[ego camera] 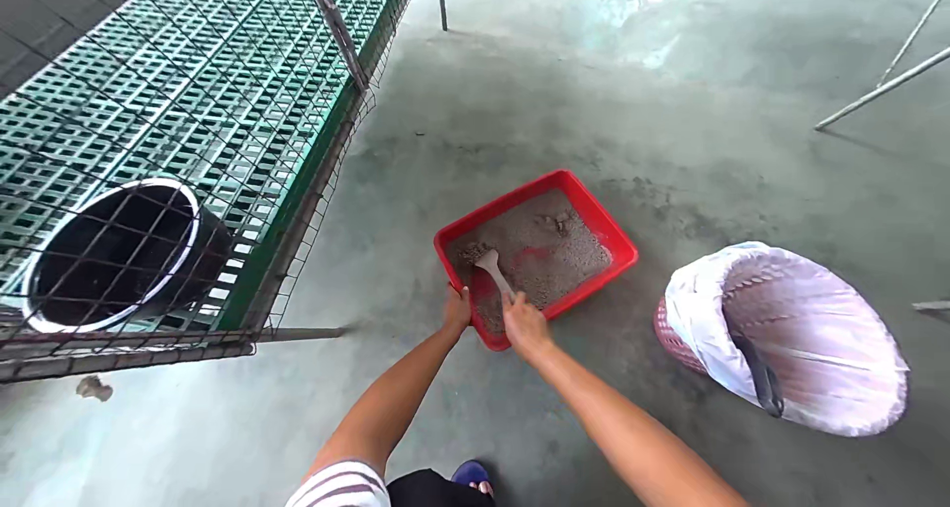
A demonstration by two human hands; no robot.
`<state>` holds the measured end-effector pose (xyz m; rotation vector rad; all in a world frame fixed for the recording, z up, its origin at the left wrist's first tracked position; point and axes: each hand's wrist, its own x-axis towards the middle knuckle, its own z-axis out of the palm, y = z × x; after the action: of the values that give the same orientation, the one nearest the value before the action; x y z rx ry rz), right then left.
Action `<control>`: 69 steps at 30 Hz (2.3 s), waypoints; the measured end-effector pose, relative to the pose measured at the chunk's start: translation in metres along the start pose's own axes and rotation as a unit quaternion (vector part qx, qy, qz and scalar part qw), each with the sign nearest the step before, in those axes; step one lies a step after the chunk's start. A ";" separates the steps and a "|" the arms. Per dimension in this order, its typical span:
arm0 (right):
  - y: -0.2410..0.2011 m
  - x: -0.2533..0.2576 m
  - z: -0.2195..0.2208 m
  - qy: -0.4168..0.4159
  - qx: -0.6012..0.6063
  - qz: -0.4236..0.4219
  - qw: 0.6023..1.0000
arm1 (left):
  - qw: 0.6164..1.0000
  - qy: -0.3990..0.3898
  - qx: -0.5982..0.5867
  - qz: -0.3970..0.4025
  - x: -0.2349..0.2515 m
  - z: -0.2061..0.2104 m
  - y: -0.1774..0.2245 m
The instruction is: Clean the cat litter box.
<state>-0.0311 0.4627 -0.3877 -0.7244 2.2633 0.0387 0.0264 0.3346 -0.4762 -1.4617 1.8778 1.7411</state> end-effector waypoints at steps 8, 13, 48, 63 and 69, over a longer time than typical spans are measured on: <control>0.043 -0.075 0.005 -0.058 -0.069 -0.007 0.996 | 1.000 -0.011 0.006 0.012 -0.002 -0.001 0.001; 0.028 -0.002 -0.011 -0.011 -0.013 -0.005 1.000 | 1.000 0.002 -0.027 0.005 0.004 -0.001 -0.003; -0.014 -0.018 -0.003 -0.035 -0.048 -0.057 0.997 | 0.995 -0.096 -0.039 0.003 0.013 -0.025 -0.018; 0.007 -0.051 -0.008 -0.054 -0.079 -0.026 0.995 | 0.995 -0.082 -0.046 -0.014 0.010 -0.025 -0.008; -0.010 -0.006 -0.028 -0.028 -0.061 -0.024 0.997 | 0.994 -0.103 -0.031 -0.019 0.011 -0.029 -0.010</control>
<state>-0.0404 0.4506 -0.3614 -0.8310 2.2033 0.1751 0.0411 0.3061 -0.4820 -1.2746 1.6957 1.8680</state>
